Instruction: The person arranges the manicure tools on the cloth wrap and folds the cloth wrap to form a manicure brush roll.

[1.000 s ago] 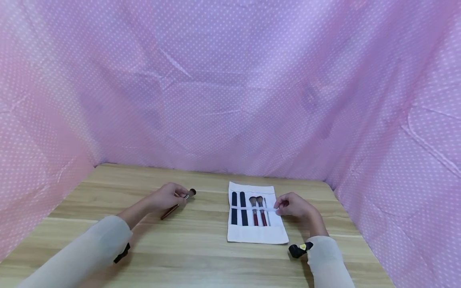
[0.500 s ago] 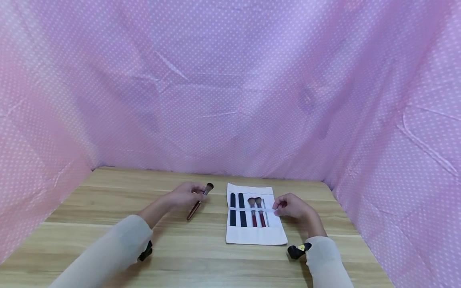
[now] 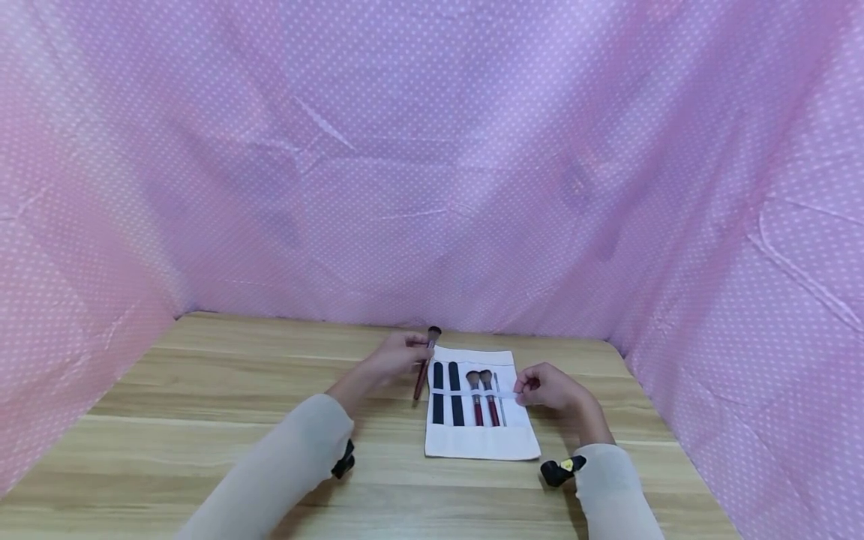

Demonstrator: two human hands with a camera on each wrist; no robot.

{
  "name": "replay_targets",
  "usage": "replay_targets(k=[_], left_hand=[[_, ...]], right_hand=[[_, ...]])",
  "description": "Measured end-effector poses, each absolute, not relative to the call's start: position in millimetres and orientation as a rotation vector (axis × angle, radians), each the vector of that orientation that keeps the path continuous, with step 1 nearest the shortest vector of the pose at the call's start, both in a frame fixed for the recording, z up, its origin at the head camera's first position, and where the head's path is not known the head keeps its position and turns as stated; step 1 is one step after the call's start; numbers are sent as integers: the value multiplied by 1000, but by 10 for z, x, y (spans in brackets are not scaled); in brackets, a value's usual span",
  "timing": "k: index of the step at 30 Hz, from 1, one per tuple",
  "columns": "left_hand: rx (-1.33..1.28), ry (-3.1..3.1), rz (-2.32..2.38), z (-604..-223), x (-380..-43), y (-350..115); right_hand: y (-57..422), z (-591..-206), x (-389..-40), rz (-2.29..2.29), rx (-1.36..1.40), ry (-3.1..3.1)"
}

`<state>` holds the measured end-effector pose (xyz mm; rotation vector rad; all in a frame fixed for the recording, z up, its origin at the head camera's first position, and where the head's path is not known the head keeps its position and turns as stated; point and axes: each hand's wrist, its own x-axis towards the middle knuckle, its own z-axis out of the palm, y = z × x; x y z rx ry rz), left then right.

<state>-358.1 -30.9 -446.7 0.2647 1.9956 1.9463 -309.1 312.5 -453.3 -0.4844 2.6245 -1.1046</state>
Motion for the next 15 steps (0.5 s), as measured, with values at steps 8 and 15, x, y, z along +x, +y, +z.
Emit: replay_targets(k=[8, 15], left_hand=[[223, 1921, 2128, -4454, -3565, 215], [185, 1905, 2198, -4438, -3481, 634]], right_hand=[[3132, -4539, -3103, -1055, -491, 2641], [3151, -4549, -3098, -1094, -477, 2611]])
